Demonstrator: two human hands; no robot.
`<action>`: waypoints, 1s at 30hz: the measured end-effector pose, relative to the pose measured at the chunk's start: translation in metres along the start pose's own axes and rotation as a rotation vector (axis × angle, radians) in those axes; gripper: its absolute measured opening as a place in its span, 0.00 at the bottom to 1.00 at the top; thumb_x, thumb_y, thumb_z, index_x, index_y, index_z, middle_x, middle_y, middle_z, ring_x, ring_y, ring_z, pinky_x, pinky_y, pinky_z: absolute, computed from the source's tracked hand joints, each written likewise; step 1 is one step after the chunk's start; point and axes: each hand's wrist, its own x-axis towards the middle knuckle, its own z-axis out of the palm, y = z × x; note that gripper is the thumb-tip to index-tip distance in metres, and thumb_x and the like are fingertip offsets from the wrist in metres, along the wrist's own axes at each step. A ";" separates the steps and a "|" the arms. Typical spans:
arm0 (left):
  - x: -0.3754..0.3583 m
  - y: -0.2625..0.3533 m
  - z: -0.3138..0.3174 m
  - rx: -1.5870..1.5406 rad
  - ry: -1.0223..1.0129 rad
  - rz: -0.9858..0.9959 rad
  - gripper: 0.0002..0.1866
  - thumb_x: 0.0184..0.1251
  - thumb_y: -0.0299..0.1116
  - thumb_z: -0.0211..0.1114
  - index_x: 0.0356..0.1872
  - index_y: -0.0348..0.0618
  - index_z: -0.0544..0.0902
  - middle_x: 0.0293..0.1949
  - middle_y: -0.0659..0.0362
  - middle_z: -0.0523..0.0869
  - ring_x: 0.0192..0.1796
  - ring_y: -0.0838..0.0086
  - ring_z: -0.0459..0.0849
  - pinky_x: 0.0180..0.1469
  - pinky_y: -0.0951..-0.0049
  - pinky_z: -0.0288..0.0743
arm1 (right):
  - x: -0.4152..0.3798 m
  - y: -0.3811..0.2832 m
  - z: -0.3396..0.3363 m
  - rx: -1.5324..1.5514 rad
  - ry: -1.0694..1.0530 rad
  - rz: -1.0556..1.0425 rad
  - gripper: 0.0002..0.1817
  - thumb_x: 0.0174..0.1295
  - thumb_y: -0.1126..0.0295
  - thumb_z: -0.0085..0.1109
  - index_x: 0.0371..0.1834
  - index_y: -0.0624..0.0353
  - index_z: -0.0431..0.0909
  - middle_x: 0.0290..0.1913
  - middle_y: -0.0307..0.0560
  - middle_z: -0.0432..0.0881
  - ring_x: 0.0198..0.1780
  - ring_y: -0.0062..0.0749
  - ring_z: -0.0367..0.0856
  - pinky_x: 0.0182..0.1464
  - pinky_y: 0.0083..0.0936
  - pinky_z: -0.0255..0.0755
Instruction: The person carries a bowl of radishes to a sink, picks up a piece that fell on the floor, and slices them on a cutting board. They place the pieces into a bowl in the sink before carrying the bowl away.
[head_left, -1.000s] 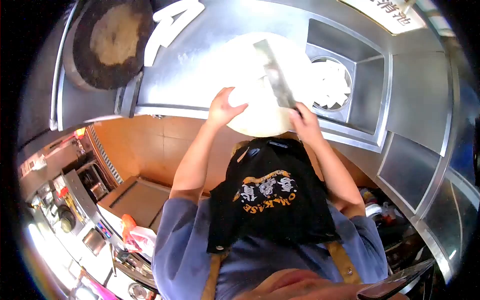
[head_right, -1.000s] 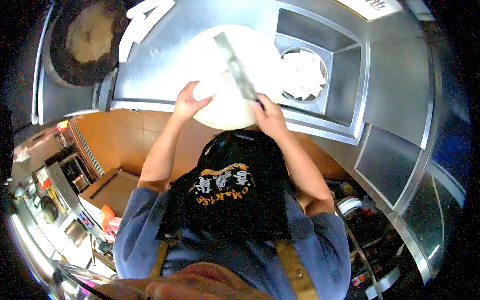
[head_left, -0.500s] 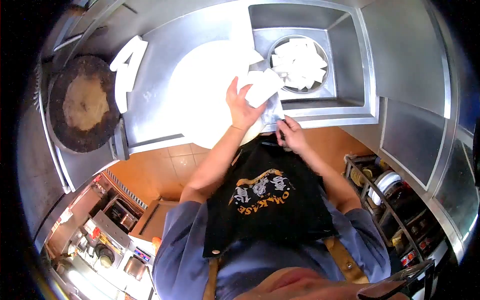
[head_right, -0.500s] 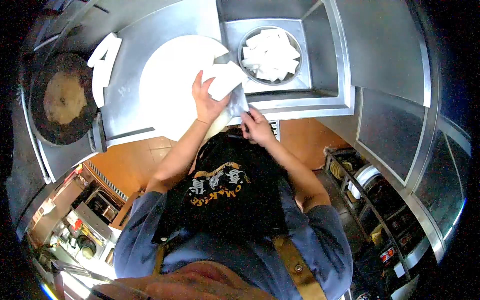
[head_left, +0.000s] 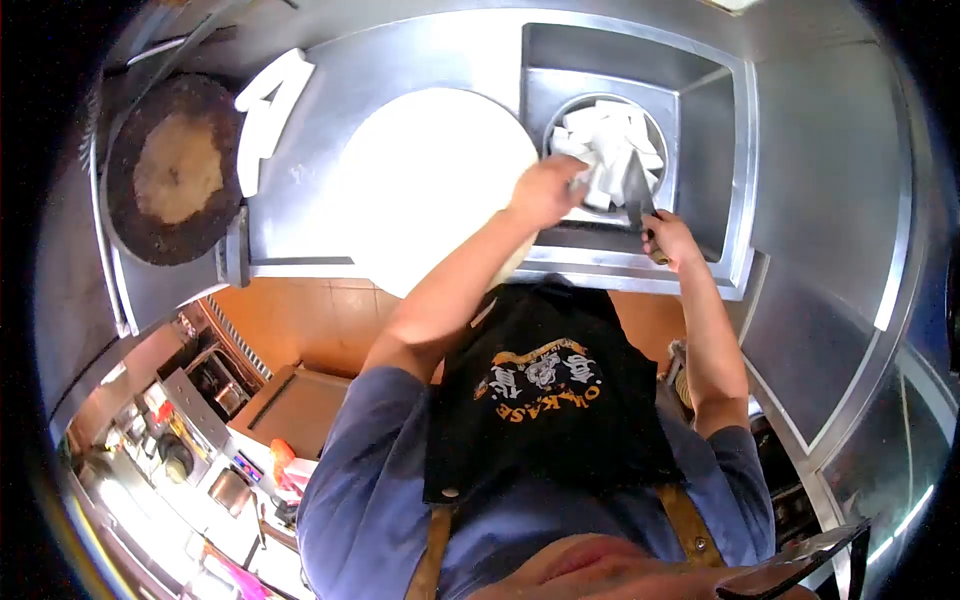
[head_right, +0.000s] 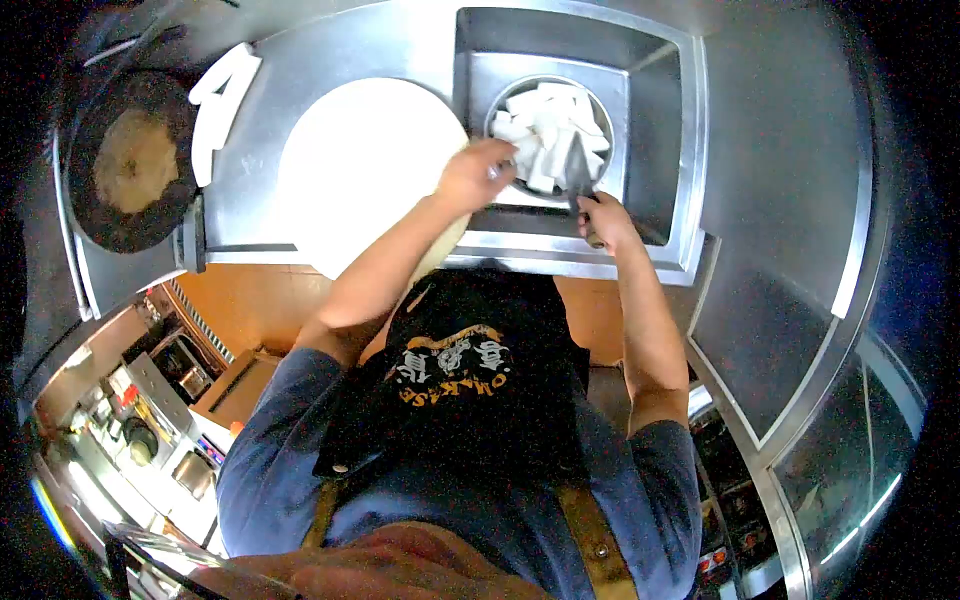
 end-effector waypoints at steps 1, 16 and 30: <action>-0.004 -0.013 -0.023 0.024 0.220 0.056 0.14 0.59 0.34 0.73 0.45 0.42 0.86 0.48 0.50 0.87 0.50 0.55 0.86 0.54 0.61 0.80 | 0.007 0.003 -0.006 -0.025 0.008 0.003 0.13 0.70 0.66 0.55 0.49 0.64 0.71 0.27 0.43 0.75 0.21 0.26 0.72 0.17 0.26 0.64; -0.049 -0.284 -0.358 0.818 0.440 -0.867 0.37 0.57 0.39 0.66 0.72 0.45 0.69 0.68 0.52 0.71 0.72 0.57 0.66 0.70 0.50 0.63 | -0.128 0.050 0.052 0.141 0.258 -0.272 0.09 0.74 0.64 0.54 0.48 0.55 0.74 0.26 0.39 0.76 0.18 0.25 0.74 0.17 0.24 0.66; -0.107 -0.276 -0.295 -0.420 0.577 -0.845 0.43 0.49 0.56 0.72 0.58 0.28 0.78 0.48 0.41 0.87 0.47 0.54 0.89 0.52 0.61 0.80 | -0.119 0.016 0.179 0.038 0.014 -0.587 0.20 0.75 0.65 0.54 0.67 0.58 0.68 0.32 0.39 0.75 0.27 0.23 0.75 0.28 0.21 0.70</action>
